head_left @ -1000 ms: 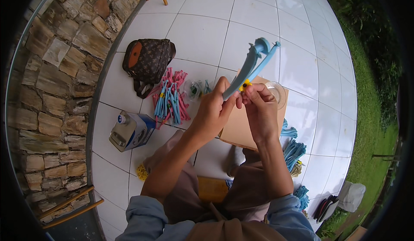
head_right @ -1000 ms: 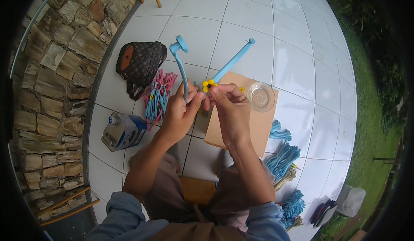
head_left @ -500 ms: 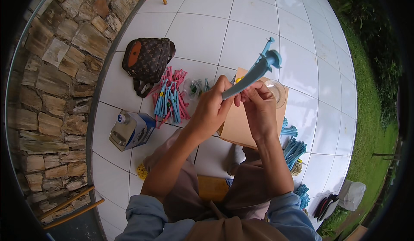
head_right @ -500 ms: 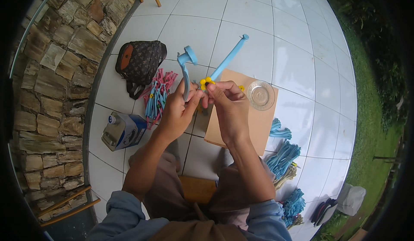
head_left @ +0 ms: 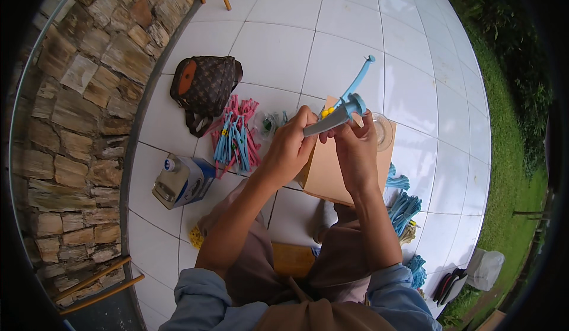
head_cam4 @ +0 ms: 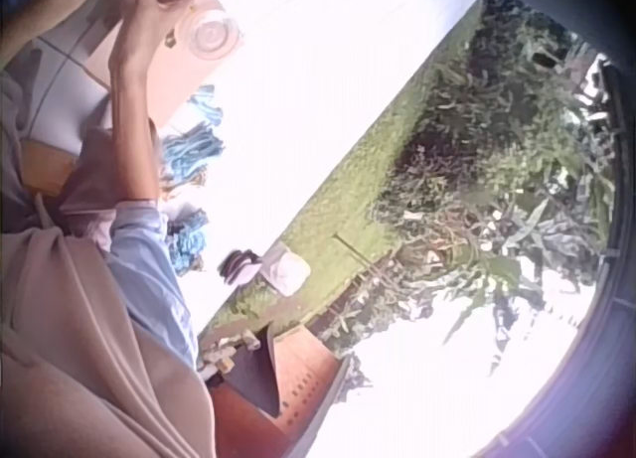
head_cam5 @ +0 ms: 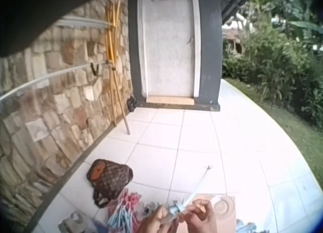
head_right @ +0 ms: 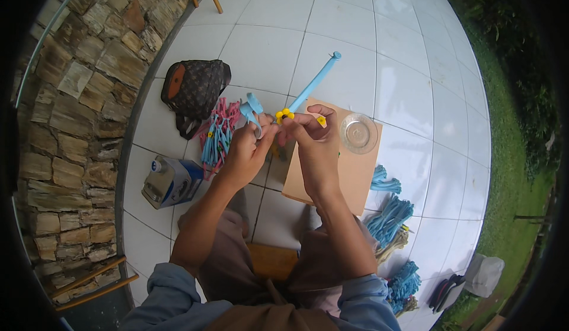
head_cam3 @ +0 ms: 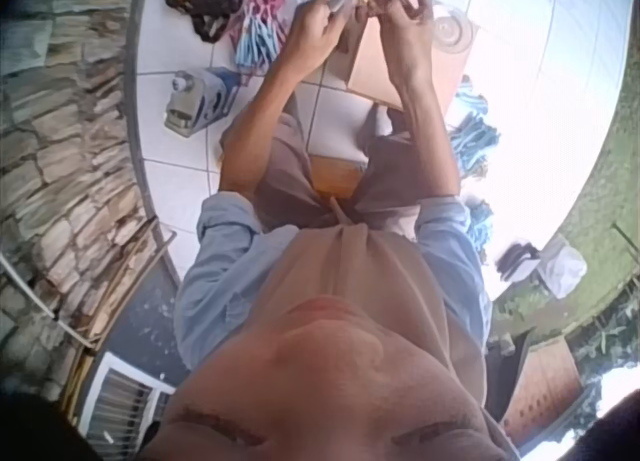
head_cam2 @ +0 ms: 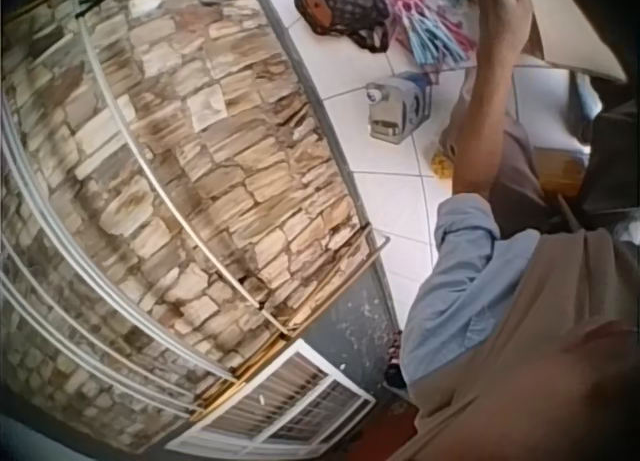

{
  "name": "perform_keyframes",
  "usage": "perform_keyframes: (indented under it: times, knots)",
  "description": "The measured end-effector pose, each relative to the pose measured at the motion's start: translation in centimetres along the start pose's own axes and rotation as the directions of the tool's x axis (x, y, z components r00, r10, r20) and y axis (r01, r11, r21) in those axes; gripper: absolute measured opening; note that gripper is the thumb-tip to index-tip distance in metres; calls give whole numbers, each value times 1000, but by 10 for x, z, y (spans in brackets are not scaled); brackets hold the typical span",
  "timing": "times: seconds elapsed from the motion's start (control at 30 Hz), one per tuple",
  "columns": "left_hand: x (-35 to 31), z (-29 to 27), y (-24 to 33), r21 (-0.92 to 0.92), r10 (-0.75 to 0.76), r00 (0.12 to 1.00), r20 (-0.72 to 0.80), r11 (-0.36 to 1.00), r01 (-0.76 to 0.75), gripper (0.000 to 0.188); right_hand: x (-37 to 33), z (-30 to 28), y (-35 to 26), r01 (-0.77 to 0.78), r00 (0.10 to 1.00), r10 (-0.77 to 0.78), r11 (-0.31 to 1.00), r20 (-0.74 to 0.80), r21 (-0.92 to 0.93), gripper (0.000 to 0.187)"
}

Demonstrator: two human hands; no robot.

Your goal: The person attaches small green and yellow plastic flowers to long blue flexible stems and then places the completed pieces into a container.

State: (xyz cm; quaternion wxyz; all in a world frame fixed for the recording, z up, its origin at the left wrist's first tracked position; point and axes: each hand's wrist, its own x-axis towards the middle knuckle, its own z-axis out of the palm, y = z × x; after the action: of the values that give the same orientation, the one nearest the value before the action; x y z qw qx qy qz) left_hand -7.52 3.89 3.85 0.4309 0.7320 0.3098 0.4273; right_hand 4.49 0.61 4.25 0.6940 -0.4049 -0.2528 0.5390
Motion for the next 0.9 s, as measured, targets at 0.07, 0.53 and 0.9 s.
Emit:
perform_keyframes:
  times: [0.07,0.53,0.9]
  knots:
    - [2,0,-1,-14,-47,999,16,999,47,9,3,0,0,-6,993,5,1000,-115,-13,38]
    - [-4,10,-30,153,11,1000,7,988,-12,12,17,-6,24,43,990,-88,934,-113,-354,19]
    - [-4,18,-37,38,-174,985,-13,984,174,10,21,-12,30,106,982,-170,856,-82,-506,24]
